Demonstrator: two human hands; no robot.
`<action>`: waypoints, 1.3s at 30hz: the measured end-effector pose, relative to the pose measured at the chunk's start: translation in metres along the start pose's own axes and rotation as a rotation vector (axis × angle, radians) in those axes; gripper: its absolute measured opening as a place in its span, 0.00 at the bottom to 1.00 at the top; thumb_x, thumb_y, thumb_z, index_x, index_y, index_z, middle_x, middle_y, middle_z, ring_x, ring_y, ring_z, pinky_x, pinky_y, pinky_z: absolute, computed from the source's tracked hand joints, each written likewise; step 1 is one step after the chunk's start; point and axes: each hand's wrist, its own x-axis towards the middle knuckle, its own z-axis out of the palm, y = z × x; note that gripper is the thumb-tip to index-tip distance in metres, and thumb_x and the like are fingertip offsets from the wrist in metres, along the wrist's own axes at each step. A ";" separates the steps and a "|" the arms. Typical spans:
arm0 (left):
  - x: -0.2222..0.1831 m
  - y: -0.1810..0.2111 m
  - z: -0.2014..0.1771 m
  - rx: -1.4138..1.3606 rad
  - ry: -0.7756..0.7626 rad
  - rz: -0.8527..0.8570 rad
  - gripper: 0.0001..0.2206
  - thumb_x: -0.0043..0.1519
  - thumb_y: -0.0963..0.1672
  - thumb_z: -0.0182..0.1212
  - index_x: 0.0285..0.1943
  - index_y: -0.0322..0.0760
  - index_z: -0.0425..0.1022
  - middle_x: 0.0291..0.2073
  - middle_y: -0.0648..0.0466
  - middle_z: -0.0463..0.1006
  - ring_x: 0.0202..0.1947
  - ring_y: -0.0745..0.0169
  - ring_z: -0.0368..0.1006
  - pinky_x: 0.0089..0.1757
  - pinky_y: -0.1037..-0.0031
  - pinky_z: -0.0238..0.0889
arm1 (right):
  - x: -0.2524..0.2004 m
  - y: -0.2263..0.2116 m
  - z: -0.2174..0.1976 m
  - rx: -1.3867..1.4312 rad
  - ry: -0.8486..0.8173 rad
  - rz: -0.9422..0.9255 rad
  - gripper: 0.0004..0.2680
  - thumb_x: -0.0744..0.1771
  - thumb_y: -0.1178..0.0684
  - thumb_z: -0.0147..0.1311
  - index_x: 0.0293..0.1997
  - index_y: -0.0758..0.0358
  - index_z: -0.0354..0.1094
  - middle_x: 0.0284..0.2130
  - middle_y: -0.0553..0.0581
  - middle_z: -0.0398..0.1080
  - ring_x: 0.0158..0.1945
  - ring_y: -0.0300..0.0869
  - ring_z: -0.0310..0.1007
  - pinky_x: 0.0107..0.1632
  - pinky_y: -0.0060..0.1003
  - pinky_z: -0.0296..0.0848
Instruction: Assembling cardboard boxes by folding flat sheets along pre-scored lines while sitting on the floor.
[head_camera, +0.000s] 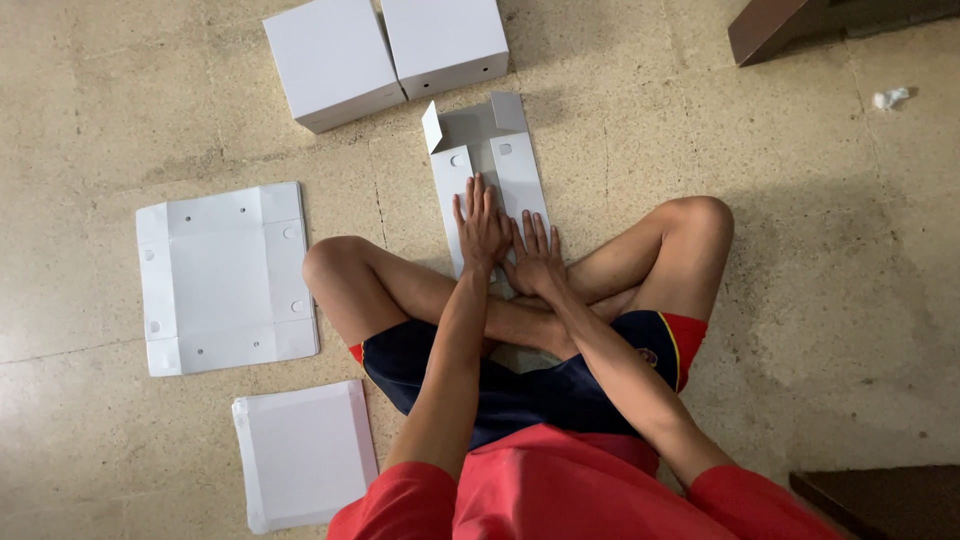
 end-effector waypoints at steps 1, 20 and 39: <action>0.001 0.001 -0.002 -0.027 0.020 -0.020 0.24 0.61 0.46 0.46 0.69 0.40 0.58 0.76 0.49 0.49 0.76 0.53 0.42 0.69 0.47 0.33 | 0.001 0.000 0.000 -0.007 -0.008 0.000 0.27 0.71 0.33 0.26 0.78 0.53 0.27 0.76 0.59 0.18 0.78 0.53 0.14 0.75 0.56 0.17; 0.008 0.000 -0.002 0.008 -0.096 -0.004 0.27 0.70 0.54 0.38 0.80 0.61 0.43 0.78 0.55 0.46 0.78 0.53 0.36 0.68 0.41 0.25 | -0.011 -0.004 -0.005 0.064 -0.021 -0.055 0.38 0.66 0.28 0.45 0.77 0.64 0.29 0.75 0.68 0.23 0.78 0.57 0.20 0.75 0.59 0.30; 0.011 0.001 -0.007 0.072 -0.195 0.048 0.26 0.70 0.58 0.34 0.80 0.68 0.42 0.79 0.58 0.39 0.79 0.55 0.32 0.68 0.39 0.18 | 0.000 -0.016 0.071 -0.153 0.210 -0.854 0.13 0.68 0.53 0.37 0.47 0.70 0.70 0.35 0.70 0.70 0.45 0.60 0.71 0.54 0.60 0.61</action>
